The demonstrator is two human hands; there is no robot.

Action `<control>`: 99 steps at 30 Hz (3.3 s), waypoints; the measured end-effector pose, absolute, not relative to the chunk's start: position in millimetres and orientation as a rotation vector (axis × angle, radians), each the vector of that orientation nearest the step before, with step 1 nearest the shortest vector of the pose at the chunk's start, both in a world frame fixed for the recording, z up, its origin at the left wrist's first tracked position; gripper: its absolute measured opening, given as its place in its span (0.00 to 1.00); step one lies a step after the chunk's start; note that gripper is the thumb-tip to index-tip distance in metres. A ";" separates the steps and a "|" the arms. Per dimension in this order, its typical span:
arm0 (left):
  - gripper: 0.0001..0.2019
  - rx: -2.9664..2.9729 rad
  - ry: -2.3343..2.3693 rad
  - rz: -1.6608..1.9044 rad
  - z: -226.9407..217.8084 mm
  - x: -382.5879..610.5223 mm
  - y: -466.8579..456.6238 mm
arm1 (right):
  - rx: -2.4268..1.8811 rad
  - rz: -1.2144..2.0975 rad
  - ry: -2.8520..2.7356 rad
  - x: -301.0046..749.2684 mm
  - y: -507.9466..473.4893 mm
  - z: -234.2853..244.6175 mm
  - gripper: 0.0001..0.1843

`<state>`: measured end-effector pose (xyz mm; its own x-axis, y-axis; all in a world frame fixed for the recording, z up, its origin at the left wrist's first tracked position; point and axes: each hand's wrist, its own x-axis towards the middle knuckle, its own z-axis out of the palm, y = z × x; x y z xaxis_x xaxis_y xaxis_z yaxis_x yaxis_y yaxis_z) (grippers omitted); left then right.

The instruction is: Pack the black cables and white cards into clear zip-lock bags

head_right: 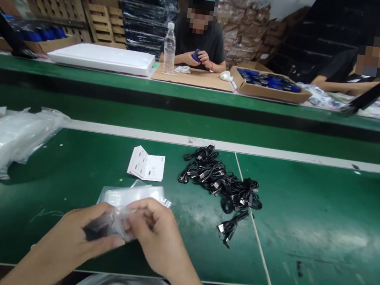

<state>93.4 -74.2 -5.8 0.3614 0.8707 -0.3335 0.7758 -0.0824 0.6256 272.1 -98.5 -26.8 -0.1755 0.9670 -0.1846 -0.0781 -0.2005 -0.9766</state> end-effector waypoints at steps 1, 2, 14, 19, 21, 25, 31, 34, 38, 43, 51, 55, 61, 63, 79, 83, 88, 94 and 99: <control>0.17 1.796 1.452 0.201 -5.5 95.1 -74.8 | -1.142 1.551 -1.078 271.8 -98.6 -26.3 0.07; 0.17 1.734 1.465 0.273 -6.3 96.9 -75.8 | -1.103 1.573 -1.027 271.6 -98.9 -26.1 0.10; 0.13 1.479 1.370 0.773 -23.2 91.1 -76.3 | -1.359 1.237 -1.240 274.1 -98.7 -30.3 0.07; 0.11 1.516 1.368 0.814 -21.1 88.4 -73.7 | -1.332 1.186 -1.298 278.0 -96.4 -27.3 0.08; 0.11 1.556 1.365 0.811 -21.5 89.4 -72.5 | -1.321 1.170 -1.322 278.7 -96.1 -26.8 0.08; 0.10 1.694 1.418 0.812 -24.4 89.4 -71.0 | -1.325 1.140 -1.359 280.5 -95.7 -27.1 0.09; 0.09 1.814 1.415 0.747 -26.7 86.9 -71.0 | -1.329 1.121 -1.372 281.7 -94.7 -29.7 0.09; 0.09 1.828 1.440 0.807 -27.6 87.7 -71.7 | -1.333 1.108 -1.388 282.2 -95.2 -30.7 0.09; 0.09 1.694 1.428 0.863 -27.1 92.8 -75.6 | -1.276 1.149 -1.410 279.9 -94.1 -31.3 0.05; 0.13 1.484 1.470 0.960 -29.1 107.7 -83.2 | -1.206 1.096 -1.224 258.7 -94.8 -36.8 0.10; 0.09 1.845 1.465 1.115 -45.9 121.3 -93.7 | -1.278 1.016 -1.224 227.7 -108.5 -54.0 0.14; 0.06 1.948 1.442 1.202 -50.2 119.6 -96.8 | -1.284 0.856 -1.336 226.1 -107.4 -54.0 0.19; 0.07 1.978 1.444 1.230 -55.1 117.3 -100.3 | -1.257 0.637 -1.532 222.8 -106.6 -55.9 0.17; 0.07 1.993 1.443 1.241 -56.7 116.0 -100.7 | -1.244 0.582 -1.580 223.6 -106.8 -55.5 0.17; 0.11 1.353 1.288 0.853 -23.3 96.6 -85.2 | -1.196 1.161 -1.125 259.8 -104.4 -32.1 0.09; 0.12 1.413 1.242 0.792 -22.8 94.6 -82.6 | -1.183 1.121 -1.183 262.1 -107.8 -30.1 0.08; 0.10 1.539 1.253 0.882 -24.5 93.3 -82.5 | -1.193 1.087 -1.236 262.1 -108.5 -31.3 0.09; 0.08 1.548 1.223 0.801 -24.0 93.7 -82.4 | -1.244 1.120 -1.292 262.0 -104.5 -30.3 0.09; 0.07 1.539 1.208 0.815 -23.8 93.4 -81.7 | -1.267 1.086 -1.310 259.0 -105.5 -29.0 0.09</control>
<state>93.4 -81.7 -23.8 0.2810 0.9577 -0.0616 0.3011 -0.0270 0.9532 259.0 -105.5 -29.0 0.0199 0.9979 0.0610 0.1256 0.0580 -0.9904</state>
